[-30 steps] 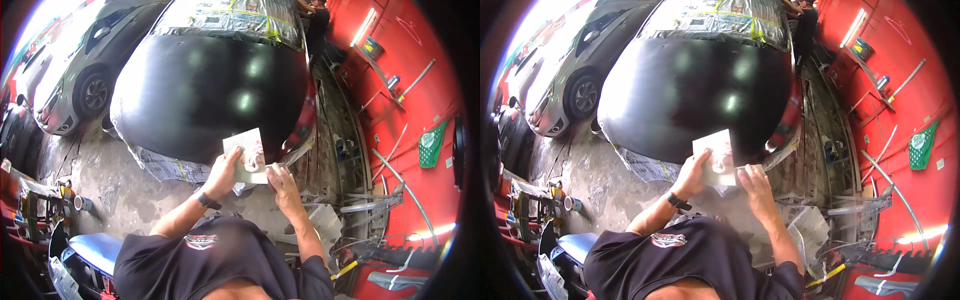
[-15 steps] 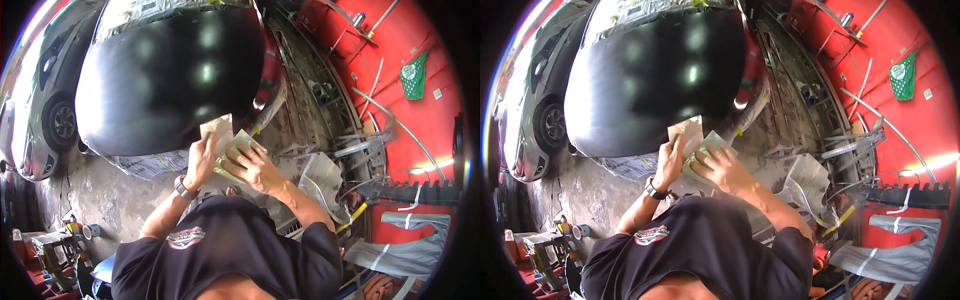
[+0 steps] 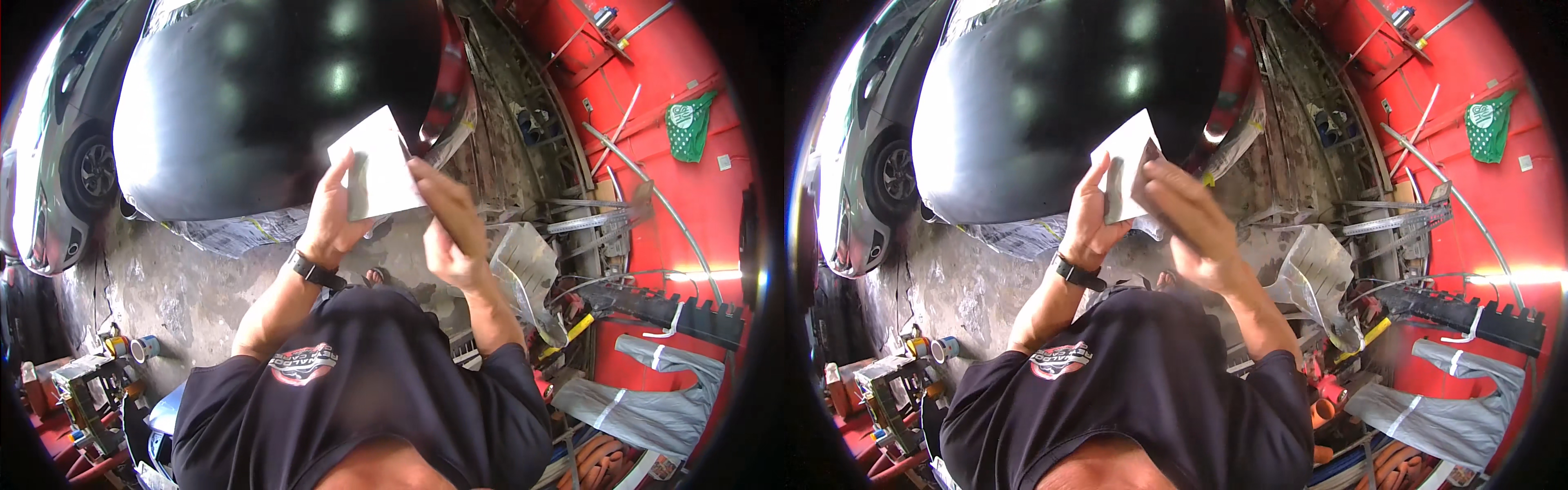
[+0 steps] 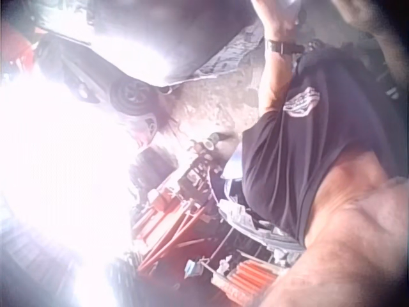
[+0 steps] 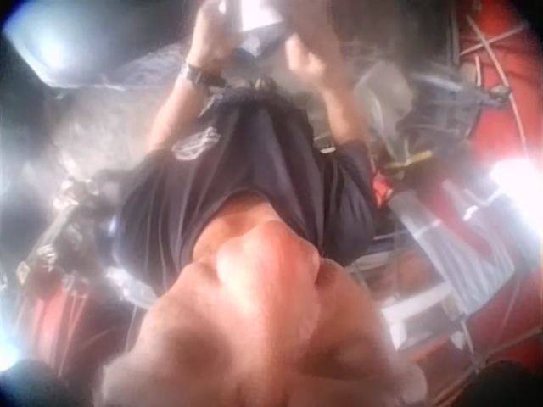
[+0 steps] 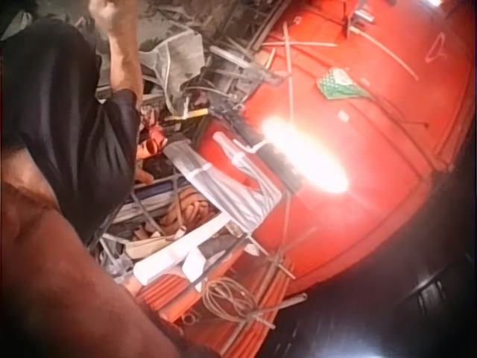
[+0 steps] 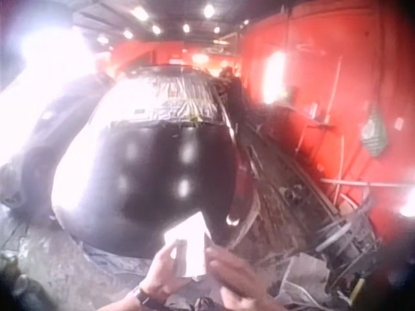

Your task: The person sands the front bumper of a car using sandpaper. They dip the sandpaper into a bucket of water and continue sanding the surface to smooth it out.

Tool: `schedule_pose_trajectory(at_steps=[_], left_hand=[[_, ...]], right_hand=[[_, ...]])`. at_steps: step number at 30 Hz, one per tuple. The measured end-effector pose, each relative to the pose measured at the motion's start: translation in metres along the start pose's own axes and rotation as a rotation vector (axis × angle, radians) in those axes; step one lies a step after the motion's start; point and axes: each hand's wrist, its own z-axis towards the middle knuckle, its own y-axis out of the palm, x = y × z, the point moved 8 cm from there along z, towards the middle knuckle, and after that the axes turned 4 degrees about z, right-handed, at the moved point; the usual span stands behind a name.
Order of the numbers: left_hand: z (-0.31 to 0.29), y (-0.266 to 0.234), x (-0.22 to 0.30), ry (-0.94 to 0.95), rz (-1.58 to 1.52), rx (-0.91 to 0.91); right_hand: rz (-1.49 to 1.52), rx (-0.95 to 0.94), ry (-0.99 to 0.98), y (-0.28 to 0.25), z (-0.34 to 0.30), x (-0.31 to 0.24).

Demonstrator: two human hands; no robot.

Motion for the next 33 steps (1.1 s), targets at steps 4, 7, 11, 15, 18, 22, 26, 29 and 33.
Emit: schedule_pose_trajectory(at_steps=[4,7,11,15,18,22,26,29,33], left_hand=[[0.008,-0.025,0.002,0.126,0.252,-0.002],[0.000,-0.013,0.009,0.185,0.302,0.060],[-0.012,-0.006,0.036,0.291,0.422,0.221],[-0.011,-0.012,0.043,0.455,0.770,0.333],[-0.016,-0.008,0.048,0.543,0.900,0.360],[-0.012,-0.011,0.042,0.537,0.946,0.268],[-0.012,-0.016,0.042,0.514,0.988,0.261],[-0.010,-0.006,0.039,0.473,1.003,0.335],[-0.015,-0.009,0.042,0.488,1.149,0.293]], right_hand=[[-0.306,-0.157,0.013,0.011,-0.013,0.034],[-0.635,-0.329,0.088,-0.002,-0.028,0.072],[-0.844,-0.351,0.139,-0.024,-0.030,0.071],[-0.798,-0.303,0.095,0.005,-0.014,0.032],[-0.904,-0.458,0.045,0.021,-0.021,0.026],[-1.054,-0.361,0.025,0.010,-0.011,0.026],[-0.966,-0.452,-0.002,0.013,-0.014,0.016],[-1.005,-0.286,0.002,-0.002,-0.004,0.023],[-0.723,-0.453,0.060,0.011,-0.019,0.029]])
